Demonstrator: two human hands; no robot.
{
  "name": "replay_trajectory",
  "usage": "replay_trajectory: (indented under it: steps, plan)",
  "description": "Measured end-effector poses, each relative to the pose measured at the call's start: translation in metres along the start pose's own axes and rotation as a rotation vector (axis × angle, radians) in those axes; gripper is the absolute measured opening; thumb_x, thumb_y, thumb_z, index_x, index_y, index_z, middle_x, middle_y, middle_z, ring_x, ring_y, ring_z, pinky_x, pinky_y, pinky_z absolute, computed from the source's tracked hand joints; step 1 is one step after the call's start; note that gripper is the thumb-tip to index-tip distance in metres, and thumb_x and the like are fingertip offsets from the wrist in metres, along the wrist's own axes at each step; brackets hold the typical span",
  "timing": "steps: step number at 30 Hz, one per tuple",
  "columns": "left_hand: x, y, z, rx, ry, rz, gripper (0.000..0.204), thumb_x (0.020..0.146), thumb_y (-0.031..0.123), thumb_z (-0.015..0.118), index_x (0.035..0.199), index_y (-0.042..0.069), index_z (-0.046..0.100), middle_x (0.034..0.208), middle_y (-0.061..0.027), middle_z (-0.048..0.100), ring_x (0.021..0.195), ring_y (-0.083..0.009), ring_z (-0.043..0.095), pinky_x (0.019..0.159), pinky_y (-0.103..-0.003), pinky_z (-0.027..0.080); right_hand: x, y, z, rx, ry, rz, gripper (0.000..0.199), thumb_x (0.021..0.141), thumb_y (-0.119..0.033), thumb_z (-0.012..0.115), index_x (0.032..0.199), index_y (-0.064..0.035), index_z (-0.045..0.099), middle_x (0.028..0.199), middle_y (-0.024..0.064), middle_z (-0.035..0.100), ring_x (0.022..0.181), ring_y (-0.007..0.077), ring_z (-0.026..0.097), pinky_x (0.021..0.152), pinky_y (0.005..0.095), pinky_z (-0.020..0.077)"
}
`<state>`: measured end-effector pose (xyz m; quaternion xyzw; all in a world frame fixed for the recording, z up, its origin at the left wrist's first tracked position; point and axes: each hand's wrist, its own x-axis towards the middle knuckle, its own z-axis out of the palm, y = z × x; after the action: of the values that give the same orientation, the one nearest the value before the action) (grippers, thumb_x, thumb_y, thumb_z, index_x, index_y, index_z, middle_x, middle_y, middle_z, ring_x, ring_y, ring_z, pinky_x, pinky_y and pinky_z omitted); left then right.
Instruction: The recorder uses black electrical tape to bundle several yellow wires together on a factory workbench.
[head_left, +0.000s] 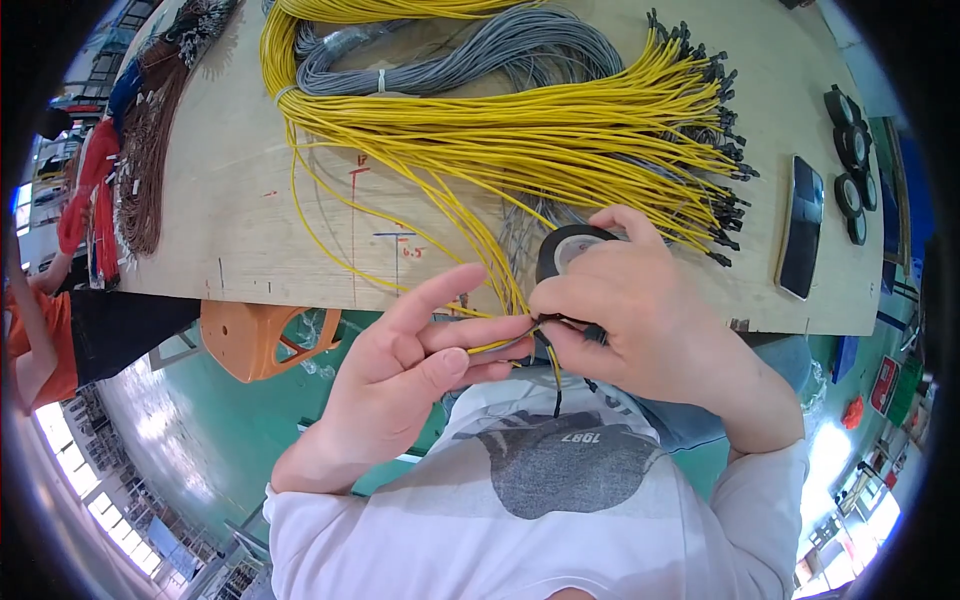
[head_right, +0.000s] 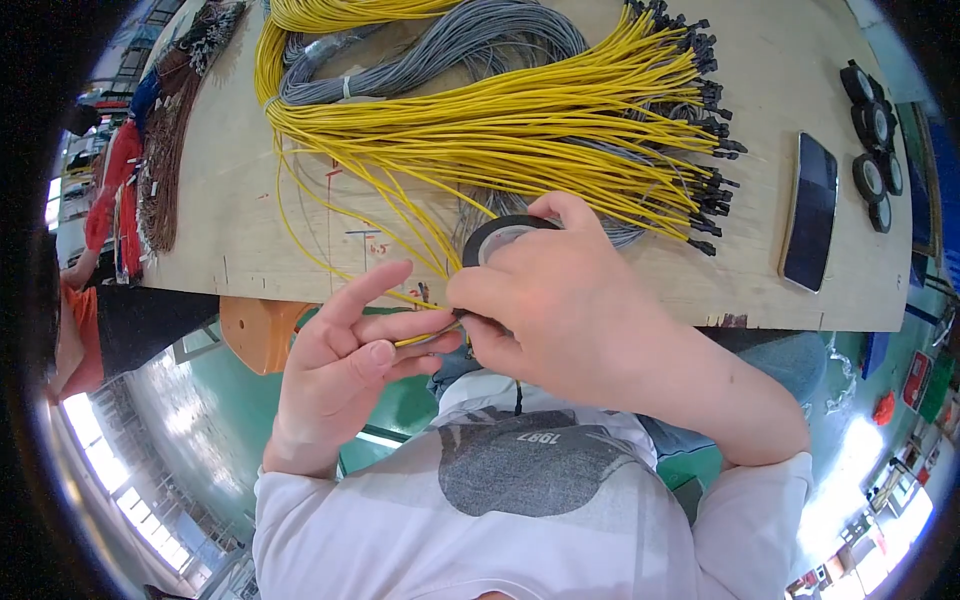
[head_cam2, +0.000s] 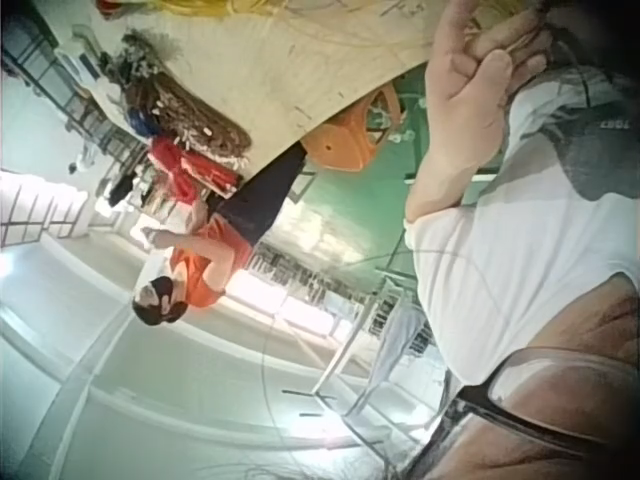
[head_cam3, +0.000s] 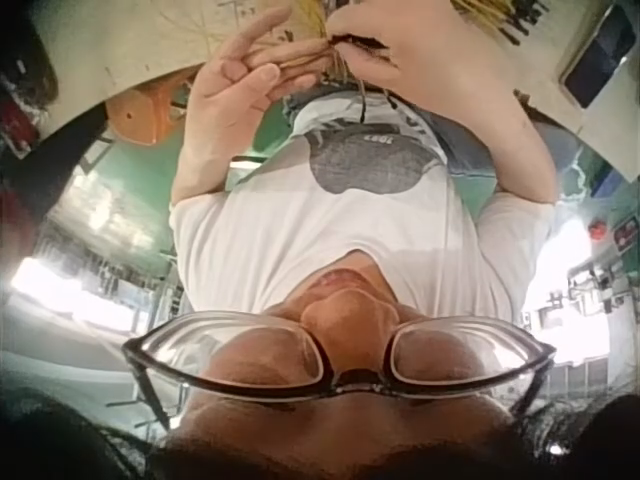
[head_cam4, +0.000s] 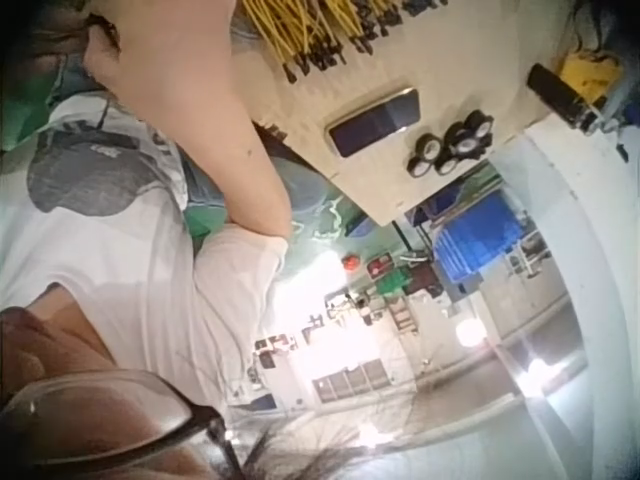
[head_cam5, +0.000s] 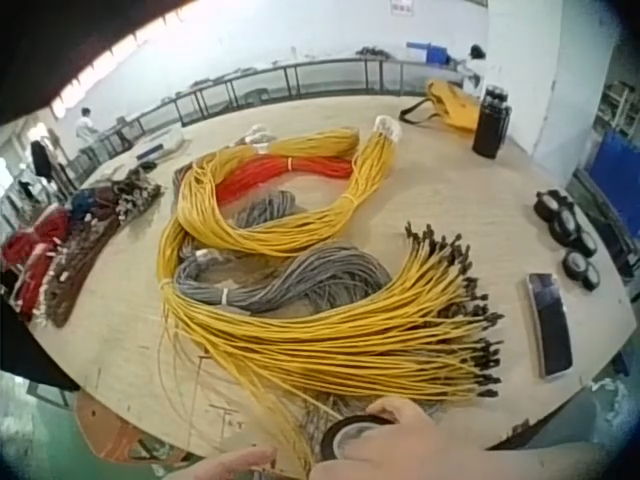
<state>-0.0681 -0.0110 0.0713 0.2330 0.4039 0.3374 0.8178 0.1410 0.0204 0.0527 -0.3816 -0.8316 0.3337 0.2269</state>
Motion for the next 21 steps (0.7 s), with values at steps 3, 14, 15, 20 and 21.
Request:
replay_trajectory:
  steps: [3,14,15,20,21]
  plan:
    - [0.002,-0.004,-0.011,0.894,-0.033,0.208,0.031,0.081,0.004,0.057,0.112,0.005,0.055,0.105,-0.0130,0.060,0.103,-0.0213,0.055,0.087,-0.033,0.042,0.001,0.001,0.008,-0.113,0.027,-0.044,0.008,0.068,-0.013,0.061,0.073,-0.0120,0.055,0.059,0.0023,0.048,0.063,0.0190,0.054,0.082,0.0423,0.0357]
    - [0.026,-0.026,0.005,1.155,0.232,0.399,0.009,0.074,0.003,0.064,0.081,0.002,0.060,0.072,-0.0052,0.058,0.060,-0.0129,0.053,0.052,-0.025,0.041,-0.008,-0.006,0.004,-0.090,0.072,-0.008,0.015,0.066,-0.008,0.065,0.079,-0.0105,0.059,0.065,0.0016,0.051,0.064,0.0188,0.053,0.086,0.0441,0.0356]
    - [0.026,-0.029,0.000,0.800,0.216,0.181,0.008,0.077,0.005,0.062,0.083,0.001,0.059,0.073,-0.0024,0.058,0.060,-0.0089,0.050,0.051,-0.023,0.040,-0.009,-0.011,-0.005,-0.150,0.114,0.012,0.017,0.066,-0.008,0.065,0.081,-0.0113,0.059,0.068,0.0029,0.050,0.066,0.0195,0.052,0.085,0.0428,0.0355]
    - [0.023,-0.034,-0.004,0.163,0.125,-0.117,0.011,0.082,0.008,0.060,0.088,-0.001,0.058,0.077,0.0035,0.057,0.065,-0.0016,0.047,0.054,-0.018,0.038,-0.033,-0.024,-0.006,0.384,0.245,0.320,0.013,0.073,0.001,0.059,0.085,-0.0026,0.062,0.062,0.0061,0.056,0.053,0.0196,0.050,0.054,0.0297,0.0388]
    - [0.023,-0.034,-0.001,0.059,0.117,-0.149,0.011,0.082,0.007,0.060,0.089,0.000,0.058,0.078,0.0028,0.057,0.067,-0.0017,0.048,0.057,-0.017,0.038,-0.038,-0.027,0.004,0.444,0.274,0.339,0.014,0.073,0.001,0.059,0.086,-0.0023,0.063,0.062,0.0060,0.057,0.053,0.0187,0.050,0.054,0.0290,0.0382]
